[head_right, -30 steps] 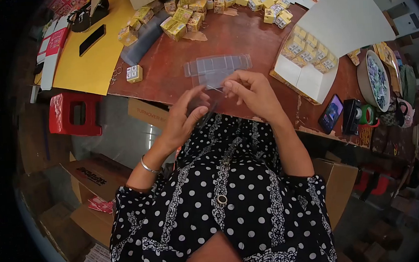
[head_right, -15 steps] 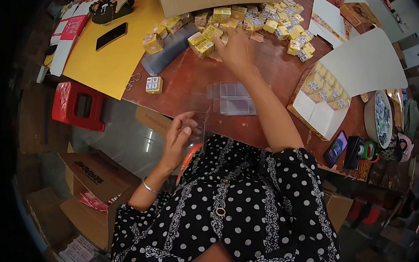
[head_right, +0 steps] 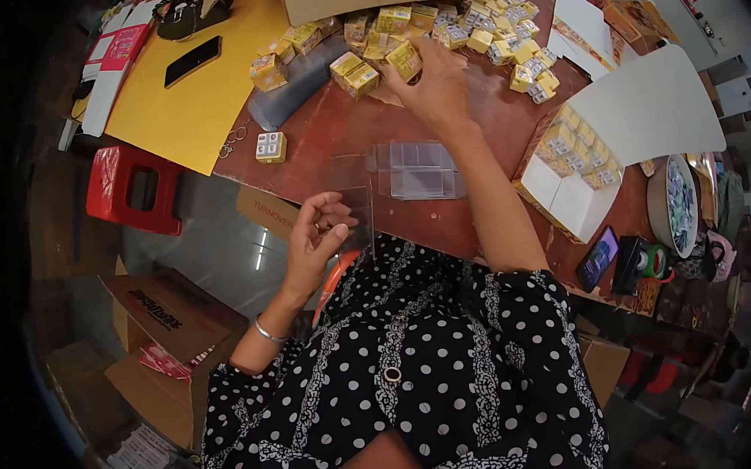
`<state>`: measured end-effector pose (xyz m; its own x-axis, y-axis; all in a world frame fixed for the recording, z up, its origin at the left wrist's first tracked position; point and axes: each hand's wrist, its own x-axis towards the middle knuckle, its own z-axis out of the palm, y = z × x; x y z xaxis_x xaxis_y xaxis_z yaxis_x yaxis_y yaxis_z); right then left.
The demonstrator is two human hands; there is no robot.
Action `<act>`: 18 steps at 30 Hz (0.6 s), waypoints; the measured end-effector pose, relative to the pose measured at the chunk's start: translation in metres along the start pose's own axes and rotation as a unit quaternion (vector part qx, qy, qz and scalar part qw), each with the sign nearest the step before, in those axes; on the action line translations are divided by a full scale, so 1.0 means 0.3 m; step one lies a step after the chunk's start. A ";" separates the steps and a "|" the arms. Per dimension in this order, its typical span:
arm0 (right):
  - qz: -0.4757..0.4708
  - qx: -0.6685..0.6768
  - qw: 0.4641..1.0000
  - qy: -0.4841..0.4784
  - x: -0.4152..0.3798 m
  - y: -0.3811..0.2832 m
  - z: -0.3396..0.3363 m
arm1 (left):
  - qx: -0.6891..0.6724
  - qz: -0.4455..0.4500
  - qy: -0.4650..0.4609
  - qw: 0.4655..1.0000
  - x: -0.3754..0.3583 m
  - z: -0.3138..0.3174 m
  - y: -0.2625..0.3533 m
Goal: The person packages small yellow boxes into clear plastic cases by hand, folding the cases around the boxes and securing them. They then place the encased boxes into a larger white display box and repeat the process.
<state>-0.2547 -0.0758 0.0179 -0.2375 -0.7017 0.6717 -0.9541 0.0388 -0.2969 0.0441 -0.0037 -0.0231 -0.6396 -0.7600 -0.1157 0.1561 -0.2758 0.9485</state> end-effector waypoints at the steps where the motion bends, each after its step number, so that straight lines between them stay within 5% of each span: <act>1: 0.018 0.032 0.999 -0.028 -0.028 0.005 -0.057 | -0.006 0.002 -0.002 1.000 0.003 0.005 0.010; 11: 0.235 -0.142 0.938 -0.211 -0.350 0.089 -0.283 | 0.001 -0.002 -0.052 0.999 0.004 0.094 -0.023; 15: 0.293 -0.091 0.928 -0.212 -0.367 0.152 -0.381 | 0.043 0.008 -0.054 0.998 -0.005 0.085 -0.018; 18: 0.213 0.099 0.954 -0.187 -0.381 0.230 -0.428 | 0.028 0.002 -0.046 0.999 -0.005 0.075 -0.027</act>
<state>-0.3169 0.0983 0.0077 -0.4801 -0.8578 0.1836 -0.7231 0.2685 -0.6364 0.0270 0.0130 -0.0240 -0.7055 -0.7034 -0.0865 0.1178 -0.2367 0.9644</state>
